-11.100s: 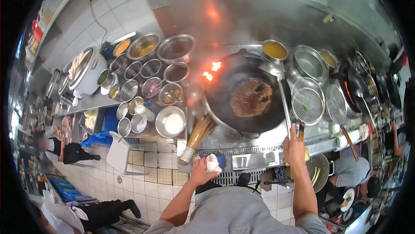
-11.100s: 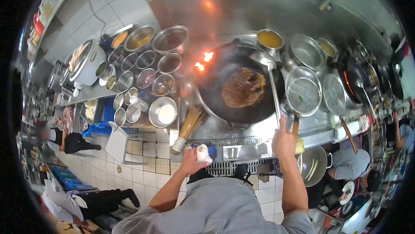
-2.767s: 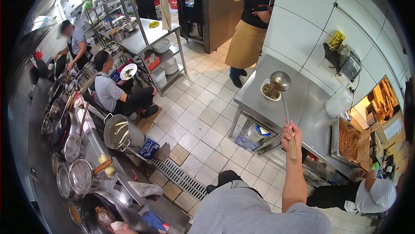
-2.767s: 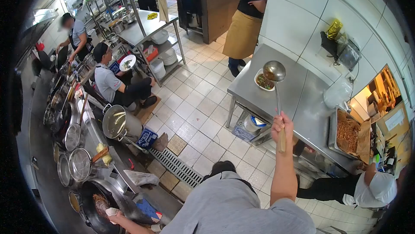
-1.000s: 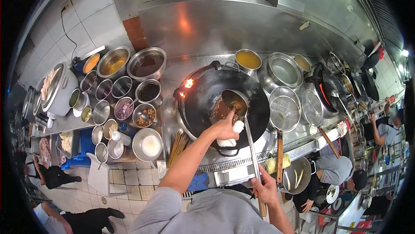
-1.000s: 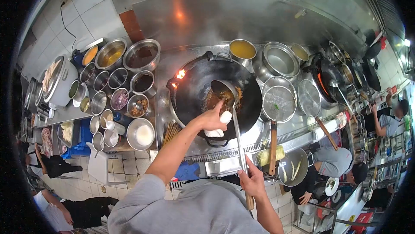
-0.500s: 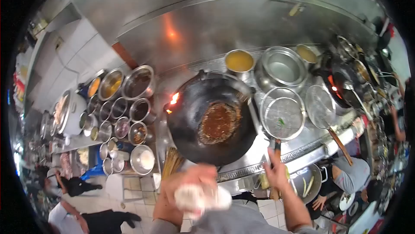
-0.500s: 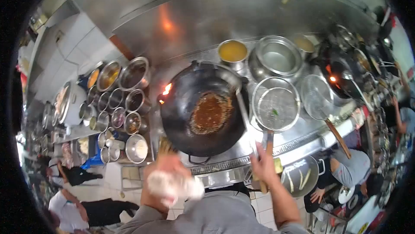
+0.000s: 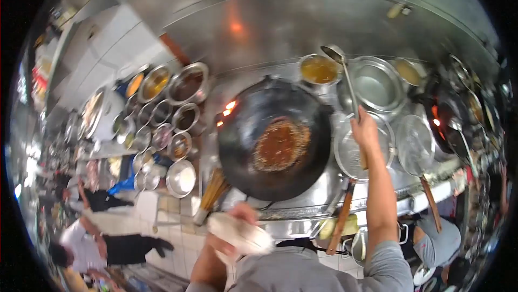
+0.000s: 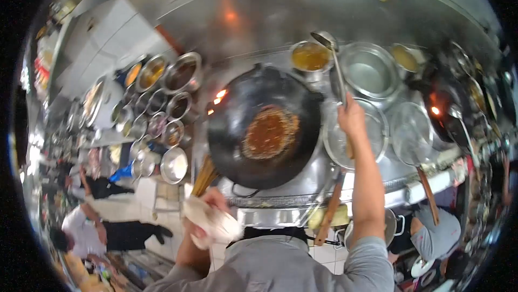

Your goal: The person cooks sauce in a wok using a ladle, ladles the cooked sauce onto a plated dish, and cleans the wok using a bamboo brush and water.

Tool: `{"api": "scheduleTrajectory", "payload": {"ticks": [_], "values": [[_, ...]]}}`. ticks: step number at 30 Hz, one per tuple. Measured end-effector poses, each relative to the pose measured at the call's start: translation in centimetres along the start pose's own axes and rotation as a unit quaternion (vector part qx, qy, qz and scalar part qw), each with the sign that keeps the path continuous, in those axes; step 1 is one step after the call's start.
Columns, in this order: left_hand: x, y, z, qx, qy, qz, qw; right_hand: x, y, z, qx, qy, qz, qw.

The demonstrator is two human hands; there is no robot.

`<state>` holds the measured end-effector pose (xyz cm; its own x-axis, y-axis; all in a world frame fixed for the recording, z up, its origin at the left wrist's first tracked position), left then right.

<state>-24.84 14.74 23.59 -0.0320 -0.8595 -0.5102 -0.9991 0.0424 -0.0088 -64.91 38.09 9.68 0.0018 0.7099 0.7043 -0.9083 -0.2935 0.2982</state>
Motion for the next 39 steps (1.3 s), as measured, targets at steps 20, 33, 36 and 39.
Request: {"api": "scheduleTrajectory", "payload": {"ticks": [20,33,36,39], "values": [[2.8,-12.8,29.2,0.560,0.135,0.039,0.817,8.9,-6.6,-5.2,-0.371,0.805,0.055,0.459],[-5.9,-9.7,62.6,0.414,0.396,0.329,0.751,14.1,-19.1,7.3,-0.322,0.881,0.027,0.345],[-6.5,-8.2,62.7,0.316,0.450,0.327,0.769,15.1,-22.2,8.2,-0.326,0.882,0.013,0.339],[-5.6,-8.5,56.4,0.341,0.448,0.316,0.763,16.0,-24.9,9.5,-0.332,0.879,0.015,0.342]]}}
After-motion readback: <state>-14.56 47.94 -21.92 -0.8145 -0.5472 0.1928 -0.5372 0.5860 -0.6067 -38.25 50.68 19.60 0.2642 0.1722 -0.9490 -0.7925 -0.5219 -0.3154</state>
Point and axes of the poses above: each hand's wrist, its own y-axis towards the middle knuckle, its own x-axis out of the back of the hand, z = x × y, the point moved 8 cm from there along y, towards the middle knuckle, and after that the axes turned 6 degrees about y, right-handed, at the moved point
